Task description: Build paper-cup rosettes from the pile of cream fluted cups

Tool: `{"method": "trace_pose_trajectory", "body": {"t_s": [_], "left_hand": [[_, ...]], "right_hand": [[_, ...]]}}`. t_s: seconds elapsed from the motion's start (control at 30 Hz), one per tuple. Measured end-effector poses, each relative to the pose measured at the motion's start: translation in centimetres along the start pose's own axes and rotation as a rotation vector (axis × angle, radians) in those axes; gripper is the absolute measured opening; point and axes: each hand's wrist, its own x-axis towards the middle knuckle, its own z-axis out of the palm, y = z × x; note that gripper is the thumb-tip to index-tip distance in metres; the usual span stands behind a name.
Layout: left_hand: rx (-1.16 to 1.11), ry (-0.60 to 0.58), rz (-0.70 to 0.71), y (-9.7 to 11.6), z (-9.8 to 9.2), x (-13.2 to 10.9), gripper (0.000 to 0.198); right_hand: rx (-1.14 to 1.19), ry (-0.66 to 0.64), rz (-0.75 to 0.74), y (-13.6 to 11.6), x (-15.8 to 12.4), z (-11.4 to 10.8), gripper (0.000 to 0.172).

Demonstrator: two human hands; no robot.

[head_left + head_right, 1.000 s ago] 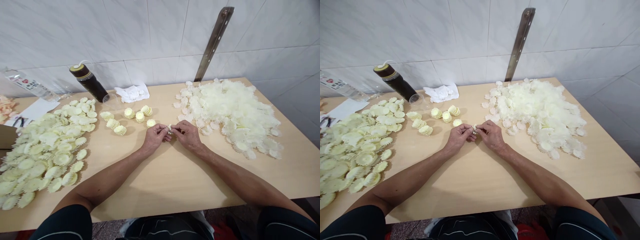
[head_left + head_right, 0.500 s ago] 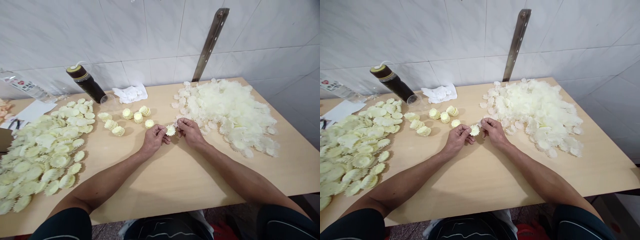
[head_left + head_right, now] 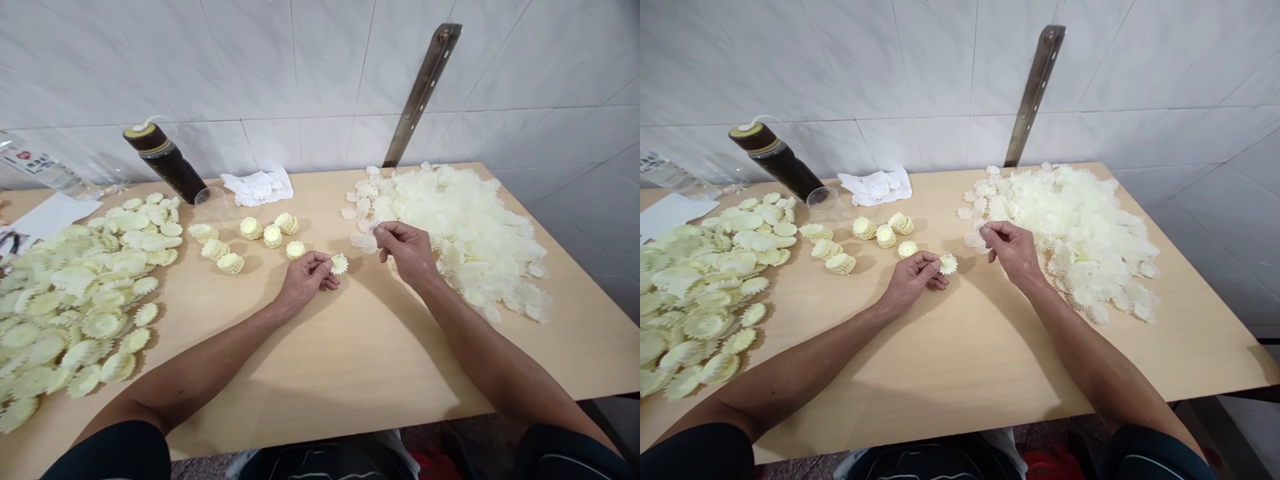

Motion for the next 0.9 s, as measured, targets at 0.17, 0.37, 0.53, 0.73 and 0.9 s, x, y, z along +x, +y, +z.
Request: {"method": "trace_pose_trajectory", "body": {"t_s": [0.17, 0.37, 0.53, 0.73, 0.9], "left_hand": [[-0.012, 0.002, -0.029, 0.1, 0.2, 0.0, 0.048], [-0.031, 0.019, -0.038, 0.1, 0.3, 0.0, 0.045], [-0.029, 0.016, -0.026, 0.2, 0.2, 0.0, 0.046], [-0.010, -0.011, -0.046, 0.9, 0.3, -0.1, 0.044], [-0.019, -0.031, -0.085, 1.5, 0.3, -0.3, 0.043]], "right_hand": [[-0.635, 0.224, -0.451, 0.6, 0.7, -2.3, 0.023], [-0.749, 0.263, -0.563, -0.3, 0.2, -2.3, 0.020], [-0.524, -0.172, -0.626, -0.1, -3.3, 2.6, 0.014], [-0.478, -0.158, -0.525, 1.3, -4.2, 4.3, 0.014], [-0.418, -0.102, -0.385, 0.9, -4.0, 4.4, 0.010]]}}
